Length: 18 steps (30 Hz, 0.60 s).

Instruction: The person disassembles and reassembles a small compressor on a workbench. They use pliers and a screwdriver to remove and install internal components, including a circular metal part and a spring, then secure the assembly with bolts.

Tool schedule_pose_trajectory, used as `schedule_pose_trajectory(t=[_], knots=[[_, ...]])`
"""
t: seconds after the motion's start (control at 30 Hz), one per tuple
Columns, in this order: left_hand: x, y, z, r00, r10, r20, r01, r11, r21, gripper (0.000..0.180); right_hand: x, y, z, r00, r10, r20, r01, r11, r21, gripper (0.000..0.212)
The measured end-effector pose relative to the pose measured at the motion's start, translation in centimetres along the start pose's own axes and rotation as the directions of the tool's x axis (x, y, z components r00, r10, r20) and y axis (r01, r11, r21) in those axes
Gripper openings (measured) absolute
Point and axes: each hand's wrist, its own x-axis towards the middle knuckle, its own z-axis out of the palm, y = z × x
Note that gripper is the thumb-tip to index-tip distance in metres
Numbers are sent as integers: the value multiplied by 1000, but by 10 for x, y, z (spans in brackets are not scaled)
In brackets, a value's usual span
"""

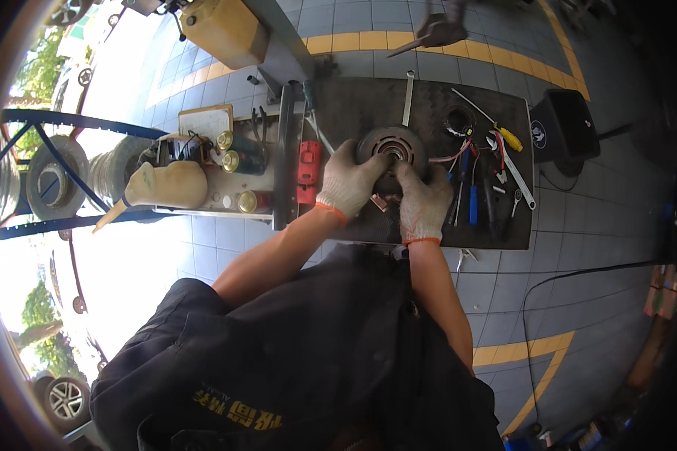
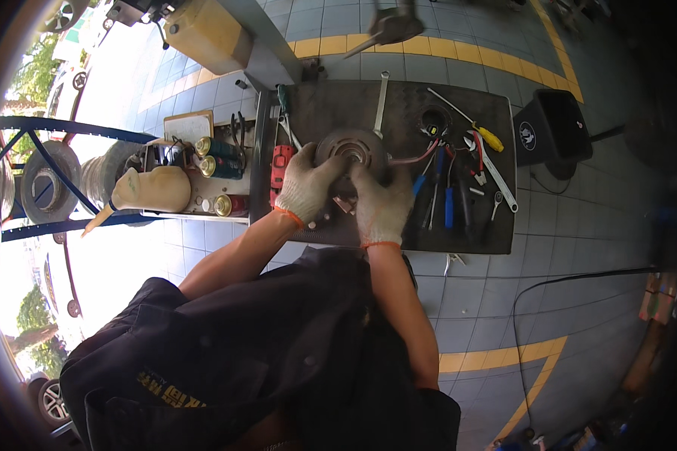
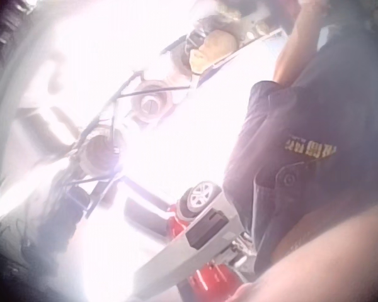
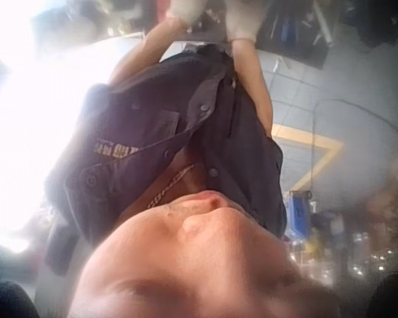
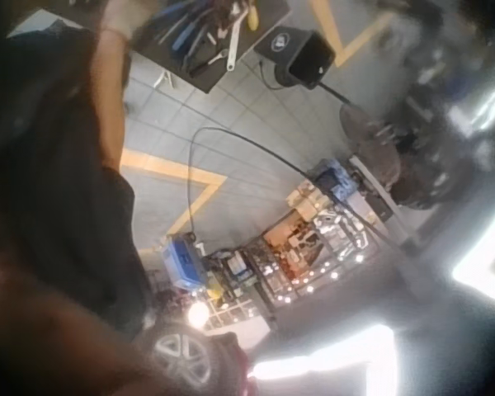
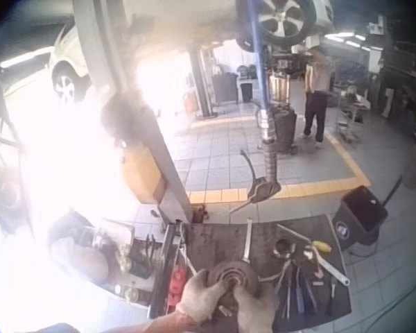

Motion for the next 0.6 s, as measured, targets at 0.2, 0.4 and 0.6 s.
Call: schedule_pose_trajectory(t=[0.2, 0.4, 0.6], knots=[[-8, -10, 3, 995, 73, -63, -77, 995, -66, 54, -4, 4, -2, 977, -212, 19, 209, 943, -259, 49], [-7, 1, 0, 993, 94, -75, -100, 991, -88, 51, 9, 12, -2, 983, -176, 51, 182, 965, -188, 50], [-1, 3, -16, 994, -49, 93, 58, 994, -95, 57, 18, -12, -6, 984, 77, 161, -36, 969, -245, 51]])
